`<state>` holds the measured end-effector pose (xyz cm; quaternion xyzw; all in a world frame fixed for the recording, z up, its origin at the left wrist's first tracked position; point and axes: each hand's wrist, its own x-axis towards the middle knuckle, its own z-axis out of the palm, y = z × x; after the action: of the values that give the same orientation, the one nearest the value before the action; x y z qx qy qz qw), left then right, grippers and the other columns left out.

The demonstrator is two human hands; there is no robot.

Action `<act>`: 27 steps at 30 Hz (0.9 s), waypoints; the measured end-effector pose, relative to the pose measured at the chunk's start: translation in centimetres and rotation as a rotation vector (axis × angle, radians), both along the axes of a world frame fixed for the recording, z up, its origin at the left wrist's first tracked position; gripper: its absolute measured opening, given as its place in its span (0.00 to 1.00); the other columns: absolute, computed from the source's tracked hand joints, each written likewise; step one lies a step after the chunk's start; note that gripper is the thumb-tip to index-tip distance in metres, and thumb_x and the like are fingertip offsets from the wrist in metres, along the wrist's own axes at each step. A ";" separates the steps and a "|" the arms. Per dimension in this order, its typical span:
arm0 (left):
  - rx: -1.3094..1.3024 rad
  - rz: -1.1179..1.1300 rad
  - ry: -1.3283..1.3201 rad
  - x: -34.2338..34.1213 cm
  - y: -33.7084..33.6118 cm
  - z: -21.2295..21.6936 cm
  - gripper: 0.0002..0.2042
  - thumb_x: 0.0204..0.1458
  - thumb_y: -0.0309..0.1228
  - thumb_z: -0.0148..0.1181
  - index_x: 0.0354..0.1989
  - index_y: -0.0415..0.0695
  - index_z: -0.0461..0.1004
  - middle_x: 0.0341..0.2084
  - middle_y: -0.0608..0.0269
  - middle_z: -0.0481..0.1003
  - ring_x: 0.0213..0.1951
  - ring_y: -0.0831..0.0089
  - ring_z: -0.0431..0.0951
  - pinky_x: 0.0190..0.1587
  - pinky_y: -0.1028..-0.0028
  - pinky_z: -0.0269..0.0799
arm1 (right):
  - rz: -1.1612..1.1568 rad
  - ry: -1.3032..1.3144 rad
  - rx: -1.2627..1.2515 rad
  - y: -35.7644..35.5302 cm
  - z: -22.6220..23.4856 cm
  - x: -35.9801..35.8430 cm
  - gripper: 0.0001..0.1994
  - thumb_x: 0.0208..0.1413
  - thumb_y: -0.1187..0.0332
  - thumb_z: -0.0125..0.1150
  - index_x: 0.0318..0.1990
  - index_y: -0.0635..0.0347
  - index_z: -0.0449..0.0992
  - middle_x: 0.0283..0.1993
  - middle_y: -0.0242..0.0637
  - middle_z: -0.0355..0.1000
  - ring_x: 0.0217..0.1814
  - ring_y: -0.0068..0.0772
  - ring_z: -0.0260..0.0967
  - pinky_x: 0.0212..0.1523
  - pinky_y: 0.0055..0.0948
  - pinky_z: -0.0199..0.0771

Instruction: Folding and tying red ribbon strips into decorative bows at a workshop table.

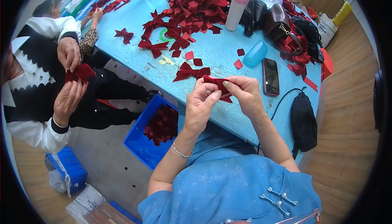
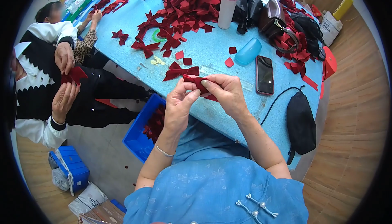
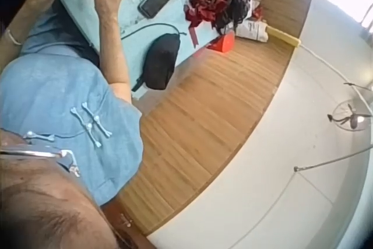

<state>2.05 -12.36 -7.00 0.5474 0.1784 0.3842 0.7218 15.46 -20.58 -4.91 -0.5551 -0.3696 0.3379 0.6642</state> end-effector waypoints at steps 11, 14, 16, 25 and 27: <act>0.327 0.071 0.166 -0.6 0.8 1.1 0.05 0.51 0.23 0.65 0.34 0.38 0.76 0.43 0.57 0.72 0.45 0.71 0.74 0.46 0.72 0.71 | 0.074 -0.130 0.019 -0.3 1.3 -0.2 0.08 0.57 0.78 0.62 0.43 0.71 0.81 0.36 0.39 0.80 0.37 0.24 0.78 0.38 0.22 0.79; 0.469 0.100 0.196 -0.5 0.4 1.2 0.03 0.52 0.21 0.64 0.33 0.38 0.76 0.45 0.58 0.73 0.47 0.70 0.74 0.51 0.71 0.69 | 0.036 -0.077 0.019 -0.5 0.7 -0.1 0.08 0.56 0.78 0.62 0.43 0.71 0.81 0.36 0.39 0.80 0.36 0.23 0.77 0.38 0.21 0.78; 0.403 0.045 0.124 -0.7 1.0 0.8 0.03 0.53 0.22 0.63 0.35 0.38 0.76 0.47 0.58 0.73 0.48 0.71 0.73 0.53 0.72 0.68 | 0.022 -0.057 0.015 -0.7 0.8 0.0 0.08 0.56 0.78 0.63 0.42 0.71 0.81 0.36 0.39 0.80 0.36 0.23 0.77 0.38 0.21 0.78; -0.080 -0.568 -0.053 1.7 6.7 0.9 0.08 0.60 0.29 0.57 0.42 0.37 0.76 0.46 0.57 0.76 0.50 0.75 0.74 0.57 0.74 0.68 | 0.172 -0.271 -0.010 -1.8 3.1 2.3 0.07 0.53 0.79 0.65 0.39 0.71 0.82 0.35 0.40 0.80 0.36 0.24 0.77 0.40 0.23 0.78; -0.092 -0.716 -0.048 2.7 7.4 1.0 0.09 0.61 0.31 0.57 0.43 0.37 0.76 0.44 0.58 0.77 0.49 0.76 0.75 0.56 0.75 0.69 | 0.182 -0.250 0.060 -2.3 3.4 2.8 0.06 0.52 0.80 0.66 0.38 0.71 0.82 0.33 0.39 0.80 0.35 0.23 0.77 0.37 0.22 0.78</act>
<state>4.76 -4.98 -6.03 0.5328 -0.0244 0.1111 0.8385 18.30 -22.84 -1.47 -0.5368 -0.5082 0.3137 0.5960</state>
